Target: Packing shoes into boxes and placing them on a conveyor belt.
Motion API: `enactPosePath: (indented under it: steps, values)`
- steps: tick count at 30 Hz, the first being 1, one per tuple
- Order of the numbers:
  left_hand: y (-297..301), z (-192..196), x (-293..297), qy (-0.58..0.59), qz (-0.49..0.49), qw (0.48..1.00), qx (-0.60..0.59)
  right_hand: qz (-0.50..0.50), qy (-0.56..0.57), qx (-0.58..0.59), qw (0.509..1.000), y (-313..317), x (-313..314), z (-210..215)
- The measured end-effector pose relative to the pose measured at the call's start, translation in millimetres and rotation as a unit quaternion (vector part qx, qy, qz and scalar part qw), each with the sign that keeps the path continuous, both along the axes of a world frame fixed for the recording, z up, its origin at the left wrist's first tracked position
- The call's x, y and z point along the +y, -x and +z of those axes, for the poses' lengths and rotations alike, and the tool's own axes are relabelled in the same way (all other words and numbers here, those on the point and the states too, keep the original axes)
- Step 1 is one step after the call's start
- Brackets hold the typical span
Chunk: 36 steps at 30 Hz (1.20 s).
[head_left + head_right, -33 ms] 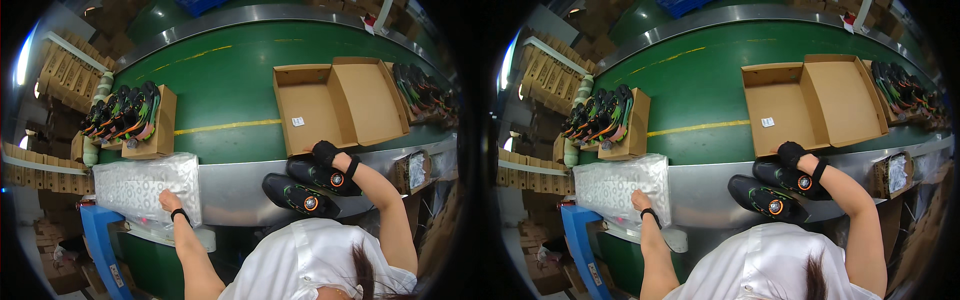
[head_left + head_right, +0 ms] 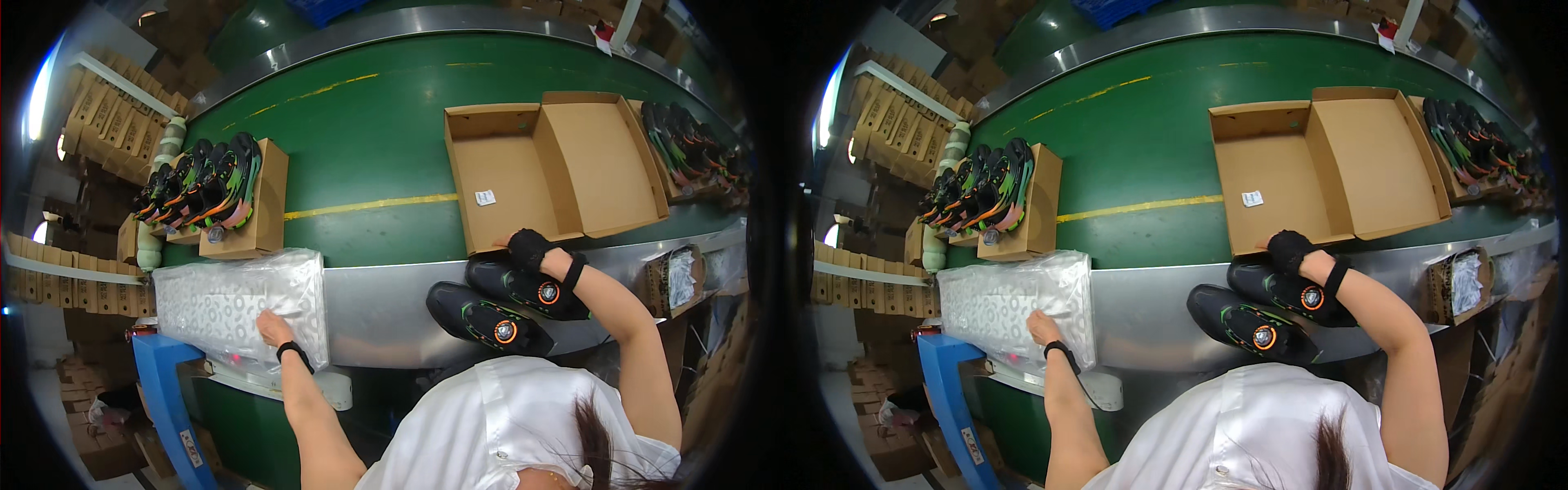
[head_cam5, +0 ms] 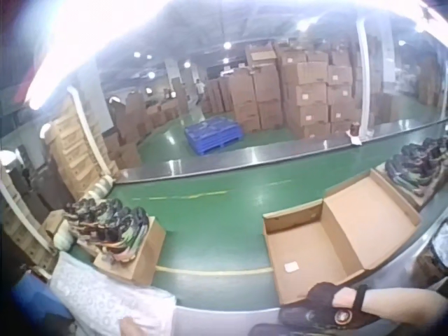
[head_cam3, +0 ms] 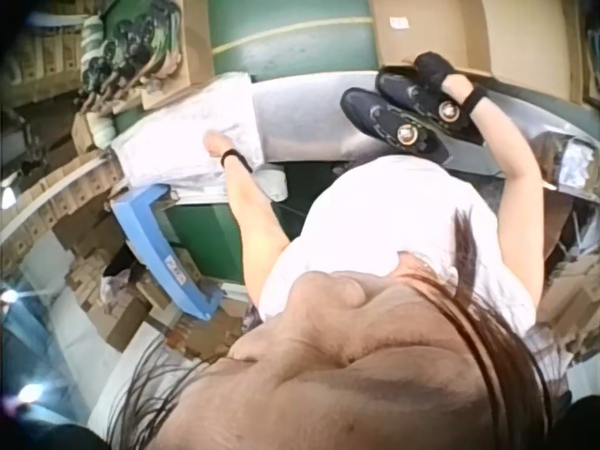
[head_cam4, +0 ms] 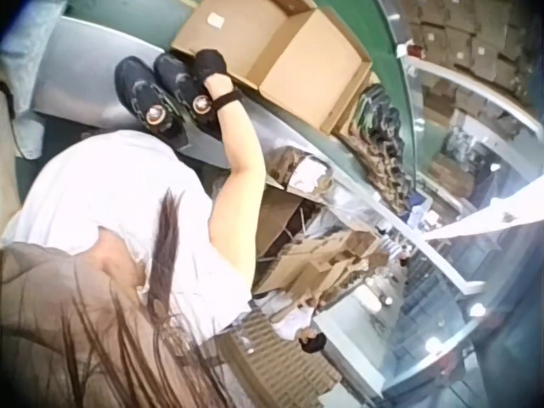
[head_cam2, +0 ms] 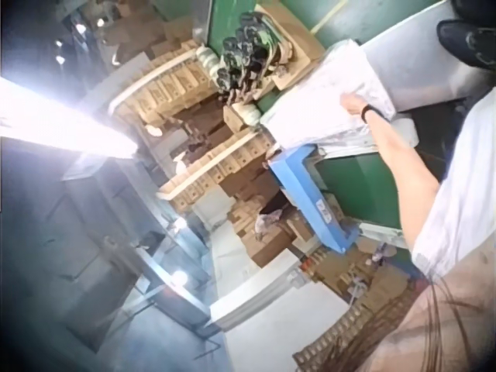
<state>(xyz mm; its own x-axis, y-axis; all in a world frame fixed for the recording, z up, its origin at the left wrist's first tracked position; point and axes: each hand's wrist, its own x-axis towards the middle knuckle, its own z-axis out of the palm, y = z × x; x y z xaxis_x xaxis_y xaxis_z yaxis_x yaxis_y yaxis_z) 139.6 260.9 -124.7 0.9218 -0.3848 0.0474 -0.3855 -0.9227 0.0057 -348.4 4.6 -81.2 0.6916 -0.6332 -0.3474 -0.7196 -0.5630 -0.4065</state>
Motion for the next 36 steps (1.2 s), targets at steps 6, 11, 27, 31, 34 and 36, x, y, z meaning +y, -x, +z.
enactPosePath:
  steps: [6,11,27,31,34,36]
  values:
    - [22.9,141.3,-23.6,0.377,-0.095,0.905,-0.172,0.014,0.008,-0.059,0.998,4.8,-6.4,-4.7]
    - [166.7,242.1,-106.2,0.632,-0.224,0.713,0.205,0.126,-0.047,-0.191,0.972,-12.2,16.3,66.4]
    - [383.6,140.9,-271.2,0.154,-0.650,0.744,0.008,-0.529,0.194,-0.673,0.480,252.8,-108.6,85.1]
    - [346.2,122.6,-264.8,0.002,-0.600,0.765,0.235,-0.530,0.404,-0.575,0.475,347.2,-114.6,40.4]
    - [338.4,138.1,-243.4,0.011,-0.679,0.712,0.180,-0.633,0.445,-0.424,0.472,379.4,-108.3,23.7]
    - [310.1,117.8,-241.2,-0.010,-0.703,0.698,0.137,-0.702,0.368,-0.333,0.511,379.7,-107.5,24.7]
